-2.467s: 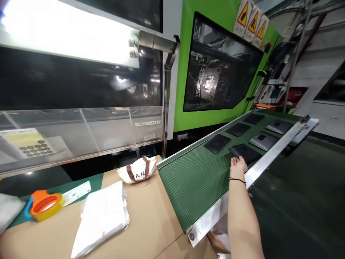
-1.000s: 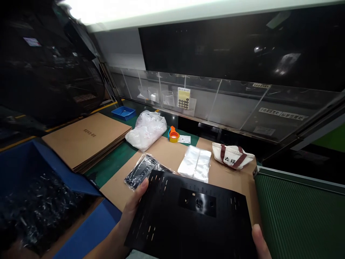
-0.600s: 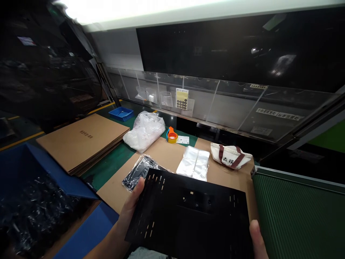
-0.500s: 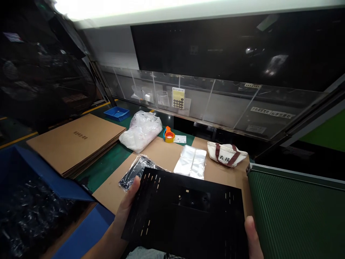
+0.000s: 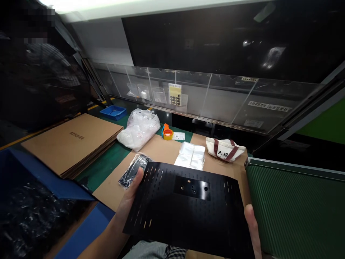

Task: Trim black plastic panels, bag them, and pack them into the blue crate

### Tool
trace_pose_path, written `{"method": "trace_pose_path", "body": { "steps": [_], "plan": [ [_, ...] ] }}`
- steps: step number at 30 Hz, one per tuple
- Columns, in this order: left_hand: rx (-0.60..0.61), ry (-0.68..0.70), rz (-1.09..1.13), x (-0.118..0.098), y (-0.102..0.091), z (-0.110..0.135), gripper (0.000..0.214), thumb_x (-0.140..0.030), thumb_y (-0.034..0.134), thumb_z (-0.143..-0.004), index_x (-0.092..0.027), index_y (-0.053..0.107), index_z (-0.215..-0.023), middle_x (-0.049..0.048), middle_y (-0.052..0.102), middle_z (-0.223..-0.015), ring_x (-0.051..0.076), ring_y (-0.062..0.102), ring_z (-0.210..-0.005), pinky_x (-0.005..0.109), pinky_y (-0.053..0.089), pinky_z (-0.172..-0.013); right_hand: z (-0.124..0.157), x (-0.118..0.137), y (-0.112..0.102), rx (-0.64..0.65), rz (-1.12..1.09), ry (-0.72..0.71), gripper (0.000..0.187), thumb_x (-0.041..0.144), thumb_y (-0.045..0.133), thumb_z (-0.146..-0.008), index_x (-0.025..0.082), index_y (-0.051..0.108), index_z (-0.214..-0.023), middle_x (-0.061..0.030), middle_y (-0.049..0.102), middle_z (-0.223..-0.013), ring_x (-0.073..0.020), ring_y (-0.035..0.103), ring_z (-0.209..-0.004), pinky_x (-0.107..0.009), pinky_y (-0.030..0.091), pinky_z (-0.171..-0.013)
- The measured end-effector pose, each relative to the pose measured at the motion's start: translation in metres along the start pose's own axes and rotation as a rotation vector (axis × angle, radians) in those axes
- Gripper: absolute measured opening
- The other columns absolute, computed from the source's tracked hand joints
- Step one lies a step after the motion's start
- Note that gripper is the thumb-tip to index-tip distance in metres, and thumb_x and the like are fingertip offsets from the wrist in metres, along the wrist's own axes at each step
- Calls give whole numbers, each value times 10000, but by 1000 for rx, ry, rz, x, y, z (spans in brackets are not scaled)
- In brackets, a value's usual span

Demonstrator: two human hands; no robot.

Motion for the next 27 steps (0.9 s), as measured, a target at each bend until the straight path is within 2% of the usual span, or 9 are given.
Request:
{"method": "trace_pose_path", "body": {
  "steps": [2, 4, 8, 12, 15, 22, 25, 27],
  "plan": [
    [23, 17, -16, 1, -1, -2, 591, -538, 509, -768, -79, 529, -1141, 138, 641, -1017, 294, 549, -1052, 412, 361, -971, 0, -2, 1, 40, -55, 126, 441, 689, 381, -718, 470, 594, -1037, 30, 684, -961, -276, 559, -1053, -499, 494, -864],
    [38, 27, -29, 2, -1, -3, 585, -525, 533, -759, -83, 527, -1143, 134, 639, -1024, 296, 543, -1060, 412, 356, -973, -2, -4, -1, 53, -79, 155, 483, 720, 333, -711, 453, 624, -988, 36, 674, -997, -279, 567, -1040, -496, 495, -866],
    [43, 59, -31, 2, 1, -3, 554, -501, 539, -767, -91, 529, -1141, 130, 637, -1033, 294, 541, -1061, 409, 356, -970, -7, -11, -4, 55, -126, 144, 498, 713, 344, -715, 427, 614, -1021, 32, 654, -1059, -278, 585, -1010, -486, 503, -848],
    [29, 55, -24, 2, 1, -5, 537, -498, 529, -777, -97, 535, -1134, 128, 641, -1020, 293, 548, -1048, 407, 370, -956, -9, -11, -2, -113, -245, 67, 421, 640, 457, -725, 435, 584, -1070, 30, 689, -953, -264, 612, -959, -475, 501, -853],
    [7, 47, -21, 1, 1, -7, 517, -485, 533, -779, -101, 540, -1126, 123, 644, -1012, 290, 555, -1036, 402, 379, -946, -9, -8, 3, -183, -281, 42, 414, 580, 520, -729, 426, 560, -1111, 31, 694, -927, -255, 626, -927, -462, 500, -863],
    [-12, 43, -33, 1, 2, -10, 508, -485, 524, -785, -93, 549, -1107, 120, 649, -986, 272, 582, -983, 377, 409, -914, -7, -3, 7, -202, -322, 37, 390, 579, 530, -726, 385, 606, -1057, 35, 701, -898, -234, 646, -866, -421, 523, -822],
    [-41, 118, -117, -3, 4, -9, 429, -426, 519, -809, -117, 547, -1106, 103, 651, -975, 251, 598, -946, 352, 438, -872, -5, -1, 7, -180, -277, 50, 319, 540, 532, -742, 362, 645, -982, 37, 702, -895, -223, 654, -828, -385, 536, -784],
    [-37, 161, -215, -9, 6, -8, 360, -346, 532, -816, -141, 538, -1112, 90, 648, -980, 235, 605, -924, 327, 460, -823, -4, 2, 7, -199, -234, -4, 247, 472, 545, -760, 352, 658, -944, 64, 702, -879, -181, 658, -787, -312, 540, -764]
  ]
}}
Point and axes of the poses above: each hand's wrist, its own z-axis away from the middle knuckle, its own y-axis out of the palm, x = y × z, the point moved 1 cm from there along -z, towards the middle knuckle
